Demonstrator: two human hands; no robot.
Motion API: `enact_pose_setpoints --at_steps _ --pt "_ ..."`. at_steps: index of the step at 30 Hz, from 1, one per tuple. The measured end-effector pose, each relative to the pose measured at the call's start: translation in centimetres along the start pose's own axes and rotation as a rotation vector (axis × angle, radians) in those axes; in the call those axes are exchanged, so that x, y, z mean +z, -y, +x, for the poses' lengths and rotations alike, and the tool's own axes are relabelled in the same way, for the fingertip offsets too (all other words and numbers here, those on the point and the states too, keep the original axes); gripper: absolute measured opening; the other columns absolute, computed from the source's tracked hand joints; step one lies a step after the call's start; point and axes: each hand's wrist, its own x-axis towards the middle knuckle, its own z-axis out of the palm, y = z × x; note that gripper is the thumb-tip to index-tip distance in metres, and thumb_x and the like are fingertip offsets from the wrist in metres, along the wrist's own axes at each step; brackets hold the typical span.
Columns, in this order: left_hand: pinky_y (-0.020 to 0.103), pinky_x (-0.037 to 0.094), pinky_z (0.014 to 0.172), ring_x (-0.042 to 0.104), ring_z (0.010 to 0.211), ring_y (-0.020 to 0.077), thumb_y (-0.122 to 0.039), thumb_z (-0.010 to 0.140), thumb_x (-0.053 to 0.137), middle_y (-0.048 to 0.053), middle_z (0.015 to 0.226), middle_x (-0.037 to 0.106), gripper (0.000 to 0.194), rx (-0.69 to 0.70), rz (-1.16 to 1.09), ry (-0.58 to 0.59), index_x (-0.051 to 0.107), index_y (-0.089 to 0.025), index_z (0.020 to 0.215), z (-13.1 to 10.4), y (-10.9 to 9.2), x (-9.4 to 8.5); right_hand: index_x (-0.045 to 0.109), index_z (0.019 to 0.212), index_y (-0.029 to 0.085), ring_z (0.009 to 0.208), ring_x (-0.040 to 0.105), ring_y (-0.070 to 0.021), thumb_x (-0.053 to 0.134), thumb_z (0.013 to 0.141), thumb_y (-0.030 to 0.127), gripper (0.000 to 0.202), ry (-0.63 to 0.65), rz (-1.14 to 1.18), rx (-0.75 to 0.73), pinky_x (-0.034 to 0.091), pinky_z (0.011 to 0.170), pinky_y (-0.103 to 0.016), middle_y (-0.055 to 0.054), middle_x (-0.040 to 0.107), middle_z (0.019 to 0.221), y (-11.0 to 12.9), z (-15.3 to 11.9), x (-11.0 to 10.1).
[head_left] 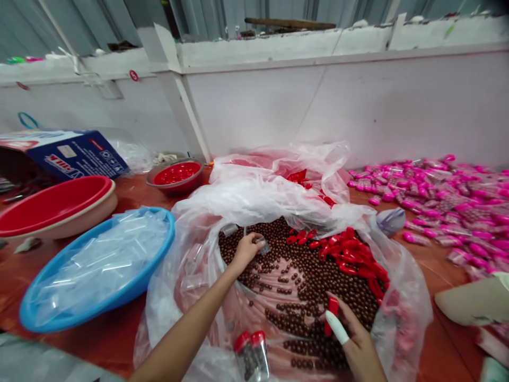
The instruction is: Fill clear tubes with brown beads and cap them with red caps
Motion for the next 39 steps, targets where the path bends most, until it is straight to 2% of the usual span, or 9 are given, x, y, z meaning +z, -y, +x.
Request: enact_pose_setpoints --at_steps 6,10,15,18,21,26,31,35,39 --pt "0.022 0.047 0.056 0.059 0.064 0.0137 -0.024 0.067 0.065 0.005 0.078 0.063 0.025 -0.057 0.010 -0.037 0.060 -0.014 0.090 0.0 0.1 1.1 0.056 0.119 0.020 0.112 0.053 -0.0256 0.058 0.076 0.048 0.052 -0.060 0.046 0.029 0.038 0.100 -0.039 -0.007 0.062 0.116 0.0 -0.7 -0.5" --pt "0.021 0.047 0.052 0.060 0.060 0.0131 -0.020 0.067 0.065 0.004 0.074 0.063 0.020 -0.107 -0.013 0.047 0.060 -0.012 0.085 -0.5 -0.5 3.2 0.054 0.122 0.022 0.120 0.046 -0.0251 0.061 0.075 0.043 0.051 -0.101 0.061 0.002 0.030 0.105 -0.040 -0.006 0.054 0.127 0.9 -0.6 -0.3" --pt "0.020 0.042 0.049 0.055 0.052 0.0108 -0.016 0.062 0.066 0.001 0.065 0.061 0.018 -0.121 0.007 0.146 0.063 -0.013 0.079 -1.2 -1.7 6.1 0.047 0.127 0.025 0.118 0.048 -0.0234 0.060 0.077 0.039 0.054 -0.088 0.091 -0.030 0.031 0.104 -0.039 -0.005 0.052 0.129 1.6 -0.6 -0.1" --pt "0.020 0.039 0.050 0.051 0.050 0.0097 -0.012 0.058 0.066 -0.002 0.060 0.059 0.026 -0.101 0.010 0.209 0.065 -0.014 0.084 -1.7 -2.3 7.5 0.049 0.126 0.026 0.118 0.047 -0.0237 0.059 0.077 0.040 0.051 -0.092 0.076 -0.005 0.029 0.105 -0.041 -0.005 0.051 0.129 1.5 -0.6 -0.2" --pt "0.020 0.038 0.052 0.050 0.054 0.0099 -0.012 0.057 0.065 -0.003 0.062 0.060 0.029 -0.093 -0.018 0.287 0.066 -0.016 0.086 -2.4 -2.7 8.7 0.048 0.126 0.026 0.115 0.049 -0.0236 0.058 0.078 0.041 0.052 -0.093 0.082 0.016 0.032 0.102 -0.041 -0.005 0.053 0.127 1.3 -0.5 -0.4" --pt "0.021 0.042 0.057 0.055 0.060 0.0116 -0.016 0.059 0.066 -0.001 0.068 0.062 0.021 -0.168 -0.126 0.429 0.065 -0.016 0.080 -4.3 -3.2 10.3 0.044 0.129 0.026 0.101 0.058 -0.0215 0.055 0.080 0.042 0.053 -0.079 0.094 0.029 0.042 0.092 -0.037 -0.005 0.057 0.121 1.1 -0.5 -0.6" --pt "0.028 0.050 0.058 0.059 0.061 0.0133 -0.021 0.062 0.067 0.001 0.073 0.061 0.024 -0.317 -0.303 0.560 0.057 -0.016 0.083 -6.3 -4.0 10.8 0.045 0.128 0.027 0.109 0.054 -0.0214 0.055 0.080 0.041 0.051 -0.095 0.124 0.025 0.037 0.098 -0.038 -0.005 0.052 0.129 1.3 -0.3 -0.8" --pt "0.033 0.053 0.061 0.062 0.062 0.0142 -0.025 0.064 0.068 0.001 0.074 0.060 0.028 -0.394 -0.456 0.629 0.051 -0.017 0.085 -7.6 -4.3 10.2 0.050 0.123 0.025 0.114 0.051 -0.0227 0.060 0.076 0.038 0.050 -0.121 0.182 0.030 0.034 0.102 -0.041 -0.005 0.056 0.125 2.2 0.1 -0.8" --pt "0.030 0.054 0.059 0.065 0.067 0.0172 -0.025 0.062 0.072 0.003 0.078 0.062 0.035 -0.438 -0.607 0.656 0.048 -0.017 0.087 -9.0 -4.4 9.2 0.053 0.123 0.024 0.116 0.050 -0.0224 0.061 0.075 0.034 0.049 -0.122 0.193 0.027 0.032 0.103 -0.042 -0.004 0.055 0.126 3.0 0.6 -0.6"
